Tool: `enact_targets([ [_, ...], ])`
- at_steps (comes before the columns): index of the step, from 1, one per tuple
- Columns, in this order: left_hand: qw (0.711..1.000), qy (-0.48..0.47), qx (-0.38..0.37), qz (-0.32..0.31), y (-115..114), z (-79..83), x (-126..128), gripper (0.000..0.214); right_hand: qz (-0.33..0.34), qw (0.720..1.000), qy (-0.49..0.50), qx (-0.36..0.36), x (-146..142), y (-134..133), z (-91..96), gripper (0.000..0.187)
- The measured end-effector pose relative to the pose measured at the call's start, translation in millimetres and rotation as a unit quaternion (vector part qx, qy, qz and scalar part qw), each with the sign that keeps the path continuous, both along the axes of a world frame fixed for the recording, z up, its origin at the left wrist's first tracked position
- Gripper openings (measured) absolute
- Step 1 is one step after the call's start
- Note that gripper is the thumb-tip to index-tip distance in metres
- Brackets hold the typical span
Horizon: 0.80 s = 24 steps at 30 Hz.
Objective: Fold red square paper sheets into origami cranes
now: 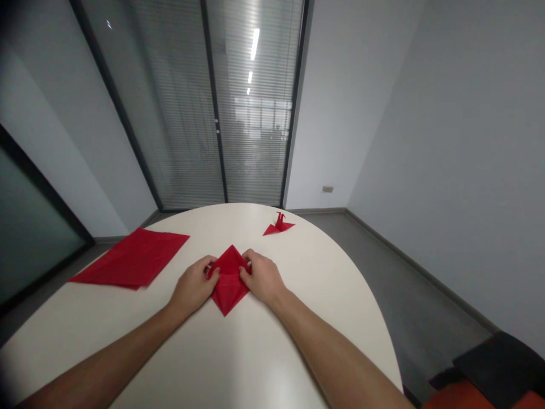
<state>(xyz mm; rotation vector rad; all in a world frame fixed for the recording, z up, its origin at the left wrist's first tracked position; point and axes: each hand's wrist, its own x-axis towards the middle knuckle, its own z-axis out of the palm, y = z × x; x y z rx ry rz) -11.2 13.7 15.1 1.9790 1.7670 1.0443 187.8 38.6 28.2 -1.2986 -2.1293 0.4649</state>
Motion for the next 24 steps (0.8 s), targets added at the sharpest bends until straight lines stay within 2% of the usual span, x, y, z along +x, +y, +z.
enact_targets([
  [6,1.000,0.024,0.005,0.004,-2.3,3.9,0.9,0.013,-0.001,1.000,0.006,0.005,-0.5,-0.4,0.5,0.013],
  [17,0.993,-0.104,0.010,-0.056,-1.0,1.4,-4.4,0.028,-0.025,0.999,0.021,0.003,2.6,3.6,-4.4,0.020],
  [24,0.995,-0.080,0.002,-0.053,0.4,-0.4,-1.4,0.023,-0.009,0.999,0.044,0.000,3.0,3.8,-2.9,0.036],
])
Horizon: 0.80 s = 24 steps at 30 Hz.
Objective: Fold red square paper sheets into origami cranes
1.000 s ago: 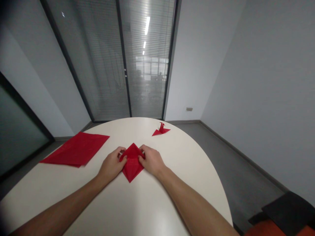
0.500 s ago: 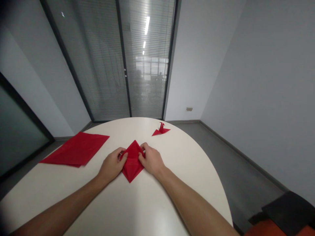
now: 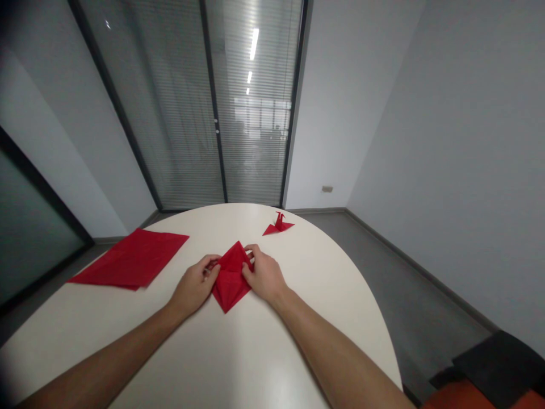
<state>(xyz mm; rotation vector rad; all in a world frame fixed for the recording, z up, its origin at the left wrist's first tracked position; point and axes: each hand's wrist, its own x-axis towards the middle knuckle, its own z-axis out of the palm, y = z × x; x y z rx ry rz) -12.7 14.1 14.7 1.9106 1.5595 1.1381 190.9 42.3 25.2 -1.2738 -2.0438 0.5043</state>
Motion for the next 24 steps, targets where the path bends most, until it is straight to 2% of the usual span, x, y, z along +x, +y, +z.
enact_targets([
  [6,0.999,0.039,0.004,0.006,1,-1.3,0,0.017,0.017,1.000,0.001,0.006,-2,-7,5.9,0.045],
  [12,0.995,0.093,0.012,0.016,-5,5.2,4,0.018,0.037,0.999,0.008,0.039,-8,-15,11.9,0.056],
  [14,0.992,0.121,0.017,0.019,-7,7.2,7,0.018,0.042,0.998,0.004,0.049,-9,-16,11.7,0.050],
  [19,0.989,0.148,0.010,0.024,-8,7.6,10,0.020,0.032,0.998,0.018,0.050,-12,-14,9.6,0.017],
  [24,0.993,0.116,-0.002,0.023,-7,5.8,9,0.027,0.018,0.997,0.055,0.048,-13,-12,7.9,0.012],
])
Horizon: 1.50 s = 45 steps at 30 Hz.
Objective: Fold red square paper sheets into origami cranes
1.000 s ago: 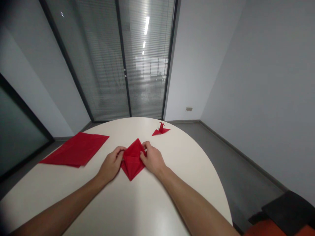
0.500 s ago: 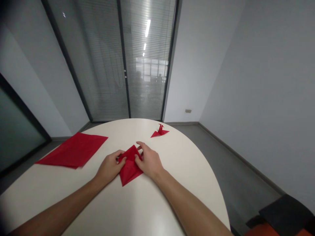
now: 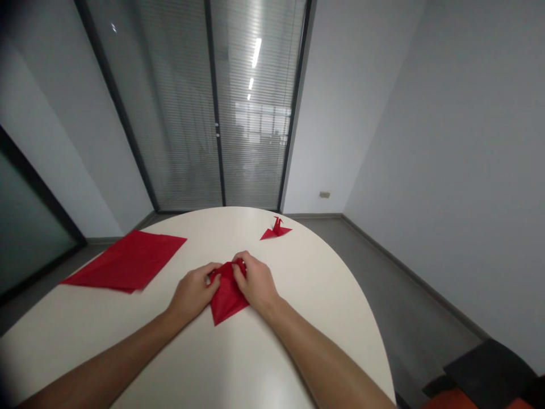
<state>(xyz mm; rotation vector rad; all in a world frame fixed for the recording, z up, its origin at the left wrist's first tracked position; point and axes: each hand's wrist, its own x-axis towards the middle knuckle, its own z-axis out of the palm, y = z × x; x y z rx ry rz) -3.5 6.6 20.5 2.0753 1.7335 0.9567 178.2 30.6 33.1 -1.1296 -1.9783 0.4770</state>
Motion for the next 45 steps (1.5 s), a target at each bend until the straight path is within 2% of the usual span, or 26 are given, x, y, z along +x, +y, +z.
enact_targets([
  [6,0.987,-0.153,-0.003,-0.048,1,-0.8,-4,0.037,0.017,0.996,0.087,-0.025,3,4,-4.9,0.016],
  [11,0.979,-0.196,-0.018,-0.051,6,-4.6,-4,0.032,0.043,0.984,0.165,-0.051,5,9,-10.3,0.010],
  [15,0.981,-0.178,-0.033,-0.064,6,-7.6,-1,0.031,0.062,0.976,0.198,-0.061,5,11,-12.8,0.012],
  [20,0.984,-0.160,-0.028,-0.067,6,-12.3,-2,0.030,0.082,0.977,0.191,-0.056,3,13,-13.2,0.018],
  [26,0.985,-0.151,-0.026,-0.076,8,-12.2,-2,0.026,0.101,0.975,0.186,-0.074,2,11,-12.6,0.014],
  [35,0.990,-0.120,-0.026,-0.074,9,-9.7,-2,0.016,0.076,0.976,0.189,-0.080,2,12,-13.1,0.024],
  [45,0.992,-0.108,-0.033,-0.052,13,-9.6,1,0.016,0.089,0.963,0.221,-0.130,3,16,-14.0,0.027],
])
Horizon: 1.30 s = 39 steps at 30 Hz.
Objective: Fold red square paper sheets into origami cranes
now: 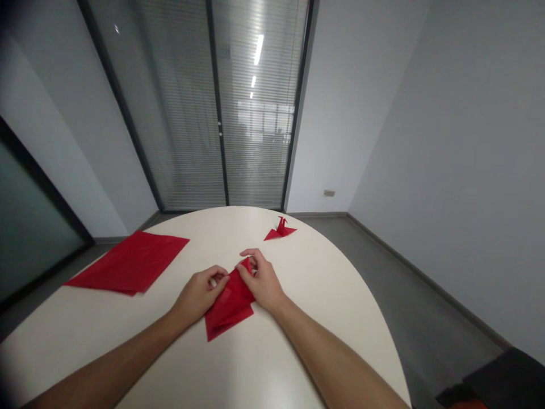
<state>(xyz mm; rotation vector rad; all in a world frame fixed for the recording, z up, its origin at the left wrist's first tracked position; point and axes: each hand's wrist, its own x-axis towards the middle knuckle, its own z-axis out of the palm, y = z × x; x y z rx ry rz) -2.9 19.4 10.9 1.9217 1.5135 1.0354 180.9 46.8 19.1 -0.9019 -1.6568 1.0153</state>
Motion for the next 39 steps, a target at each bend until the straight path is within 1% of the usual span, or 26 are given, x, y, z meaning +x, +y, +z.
enact_targets([
  [7,1.000,0.013,0.007,0.000,-2,1.8,-1,0.018,0.014,1.000,0.006,-0.027,0,-2,1.9,0.030],
  [13,1.000,0.017,0.007,-0.003,-3,3.5,0,0.021,0.013,1.000,-0.002,-0.018,1,-3,2.7,0.027],
  [18,1.000,0.016,0.012,-0.003,-5,4.9,-1,0.020,0.004,1.000,-0.024,0.003,1,-1,3.7,0.020],
  [25,1.000,0.028,0.004,0.005,-6,5.2,-2,0.018,-0.003,1.000,-0.017,-0.008,-1,3,2.6,0.032],
  [27,0.999,0.032,0.005,0.017,-6,5.1,-3,0.017,-0.006,1.000,-0.018,-0.010,-1,4,2.3,0.032],
  [29,0.999,0.032,0.000,0.041,-6,4.4,-5,0.017,-0.008,1.000,-0.019,-0.019,-1,5,1.5,0.031],
  [31,0.997,0.024,-0.006,0.067,-5,2.9,-7,0.017,-0.009,0.999,-0.023,-0.025,0,6,0.1,0.028],
  [33,0.996,0.010,-0.007,0.085,-4,1.3,-8,0.016,-0.006,0.999,-0.027,-0.021,1,6,-2.0,0.029],
  [36,0.995,-0.005,-0.007,0.095,-4,-0.1,-8,0.012,0.004,0.999,-0.038,-0.013,2,7,-5.8,0.034],
  [39,0.996,-0.012,-0.004,0.084,-5,0.4,-6,0.008,0.009,0.998,-0.051,-0.017,3,10,-9.4,0.031],
])
